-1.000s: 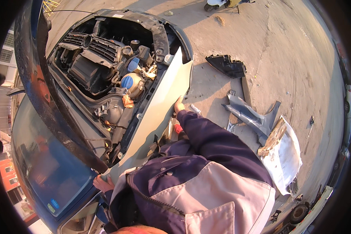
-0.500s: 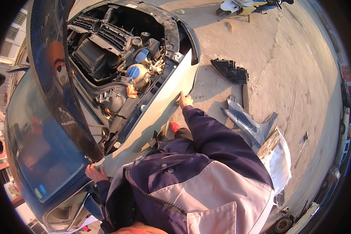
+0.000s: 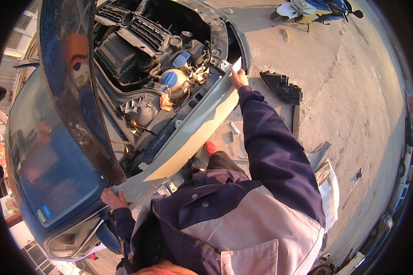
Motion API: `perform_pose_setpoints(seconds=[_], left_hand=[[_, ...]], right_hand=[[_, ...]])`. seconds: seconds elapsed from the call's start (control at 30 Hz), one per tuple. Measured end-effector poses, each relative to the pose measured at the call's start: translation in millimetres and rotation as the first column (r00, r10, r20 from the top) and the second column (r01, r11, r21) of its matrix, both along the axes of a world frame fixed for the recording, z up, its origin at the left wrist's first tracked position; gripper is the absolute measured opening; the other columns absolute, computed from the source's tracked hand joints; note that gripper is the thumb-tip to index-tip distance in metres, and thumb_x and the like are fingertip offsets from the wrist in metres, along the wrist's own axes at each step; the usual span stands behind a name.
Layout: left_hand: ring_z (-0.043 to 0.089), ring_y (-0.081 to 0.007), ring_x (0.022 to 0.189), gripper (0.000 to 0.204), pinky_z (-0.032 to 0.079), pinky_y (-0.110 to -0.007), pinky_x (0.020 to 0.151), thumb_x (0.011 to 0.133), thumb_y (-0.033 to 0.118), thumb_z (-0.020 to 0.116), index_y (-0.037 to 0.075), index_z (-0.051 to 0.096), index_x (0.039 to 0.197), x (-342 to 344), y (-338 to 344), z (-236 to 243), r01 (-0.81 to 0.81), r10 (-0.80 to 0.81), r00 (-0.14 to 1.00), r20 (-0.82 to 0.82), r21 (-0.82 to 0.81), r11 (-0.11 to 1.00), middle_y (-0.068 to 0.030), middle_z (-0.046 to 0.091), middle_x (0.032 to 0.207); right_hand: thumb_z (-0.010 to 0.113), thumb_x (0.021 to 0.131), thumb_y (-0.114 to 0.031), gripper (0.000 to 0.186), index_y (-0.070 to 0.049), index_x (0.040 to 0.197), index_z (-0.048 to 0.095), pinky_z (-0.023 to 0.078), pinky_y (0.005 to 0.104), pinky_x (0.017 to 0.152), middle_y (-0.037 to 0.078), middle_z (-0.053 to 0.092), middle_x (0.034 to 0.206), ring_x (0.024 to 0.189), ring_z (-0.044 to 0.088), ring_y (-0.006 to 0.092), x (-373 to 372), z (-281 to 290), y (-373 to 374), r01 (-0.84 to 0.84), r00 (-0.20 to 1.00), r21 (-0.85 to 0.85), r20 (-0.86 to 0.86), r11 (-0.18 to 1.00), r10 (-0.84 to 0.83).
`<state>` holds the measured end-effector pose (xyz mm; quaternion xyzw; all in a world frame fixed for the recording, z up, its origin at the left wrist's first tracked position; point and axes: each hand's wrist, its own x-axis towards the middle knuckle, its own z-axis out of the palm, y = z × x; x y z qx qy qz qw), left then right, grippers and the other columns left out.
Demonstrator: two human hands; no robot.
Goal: The person aligns and fits a beige car bumper onto the front of a dark-colored car with the hood open. They repeatedly adjust the bumper around the wheel arch and front edge, then use a hammer to tap the bumper into place near the tire.
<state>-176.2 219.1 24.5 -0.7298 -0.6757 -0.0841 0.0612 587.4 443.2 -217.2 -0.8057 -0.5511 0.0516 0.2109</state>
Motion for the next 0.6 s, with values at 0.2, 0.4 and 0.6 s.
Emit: perform_pose_setpoints(seconds=[0.2, 0.4, 0.6], left_hand=[[0.052, -0.0437, 0.128, 0.052, 0.039, -0.056, 0.112, 0.087, 0.018, 0.085, 0.0, 0.066, 0.132, 7.6, -8.6, 14.3, -0.025, 0.025, 0.999, -0.049, -0.006, 1.0, -0.0213, 0.06, 0.135], [0.054, -0.0447, 0.128, 0.049, 0.041, -0.056, 0.111, 0.091, 0.017, 0.079, -0.002, 0.065, 0.134, 33.9, -5.7, 17.6, -0.011, 0.014, 0.999, -0.038, 0.066, 0.998, -0.0237, 0.06, 0.137], [0.063, -0.0442, 0.116, 0.039, 0.053, -0.054, 0.103, 0.085, 0.007, 0.077, -0.002, 0.069, 0.123, 117.8, -13.6, -3.3, 0.291, -0.297, 0.941, 0.164, 0.059, 0.955, -0.0209, 0.067, 0.123]], right_hand=[[0.058, 0.109, -0.055, 0.069, 0.009, 0.133, 0.055, 0.045, 0.0595, 0.113, 0.041, 0.065, 0.131, 0.127, 0.059, 0.058, -23.4, -4.8, 6.4, 0.337, 0.866, -0.051, -0.375, 0.94, -0.331], [0.057, 0.109, -0.057, 0.073, 0.009, 0.139, 0.05, 0.044, 0.0609, 0.114, 0.045, 0.061, 0.133, 0.129, 0.057, 0.0589, -16.5, -30.4, 10.7, 0.261, 0.952, -0.045, -0.153, 0.964, -0.264], [0.054, 0.11, -0.059, 0.08, 0.007, 0.153, 0.041, 0.045, 0.059, 0.117, 0.047, 0.056, 0.142, 0.135, 0.054, 0.0621, -15.1, -16.3, 7.8, 0.315, 0.829, -0.161, -0.433, 0.935, -0.354]])
